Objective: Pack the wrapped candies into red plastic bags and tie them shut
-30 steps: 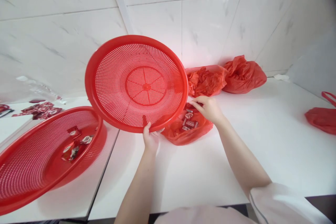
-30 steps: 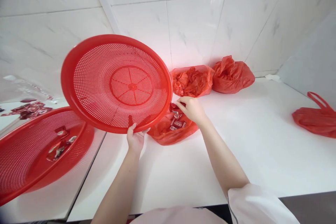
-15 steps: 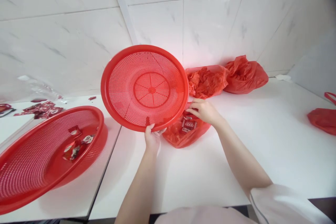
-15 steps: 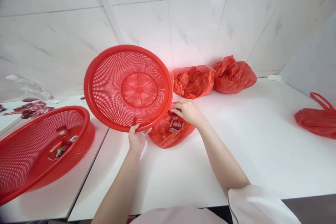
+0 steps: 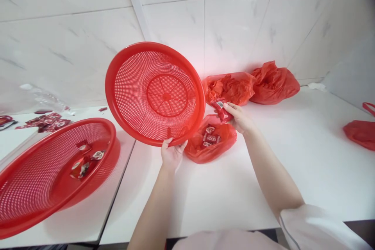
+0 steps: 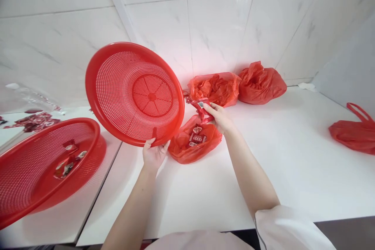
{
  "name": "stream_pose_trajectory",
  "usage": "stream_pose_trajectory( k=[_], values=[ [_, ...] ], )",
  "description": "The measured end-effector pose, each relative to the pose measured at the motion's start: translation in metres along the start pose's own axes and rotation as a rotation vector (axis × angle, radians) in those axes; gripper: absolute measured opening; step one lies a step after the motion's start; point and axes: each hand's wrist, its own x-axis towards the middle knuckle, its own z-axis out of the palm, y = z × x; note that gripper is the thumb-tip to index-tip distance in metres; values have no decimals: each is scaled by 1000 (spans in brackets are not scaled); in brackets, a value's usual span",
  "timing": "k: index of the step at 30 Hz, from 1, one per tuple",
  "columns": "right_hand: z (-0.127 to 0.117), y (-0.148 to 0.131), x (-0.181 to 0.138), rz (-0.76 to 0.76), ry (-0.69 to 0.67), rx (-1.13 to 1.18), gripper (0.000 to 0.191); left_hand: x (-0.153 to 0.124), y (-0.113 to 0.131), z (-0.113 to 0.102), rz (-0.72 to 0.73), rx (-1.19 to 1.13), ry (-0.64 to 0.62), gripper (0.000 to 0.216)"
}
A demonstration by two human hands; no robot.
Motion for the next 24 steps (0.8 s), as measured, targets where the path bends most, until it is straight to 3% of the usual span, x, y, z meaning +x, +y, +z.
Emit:
stream_pose_trajectory(
  k=[5,10,18,22,24],
  values=[
    [1,-8,-5,-57,79,16,38,1,3,-2,-101,-48,-34,37],
    [2,-9,-6,-143,104,-34,36,0,4,-2,-179,-77,-14,33],
    [2,-7,-8,-251,95,-210,40,-2,4,0,-153,-101,-45,29],
    [-1,-7,-10,-330,88,-389,38,-2,3,1,-137,-89,-78,31],
    [-1,-8,-13,-408,21,-572,34,-2,2,2,-122,-84,-86,31]
  ],
)
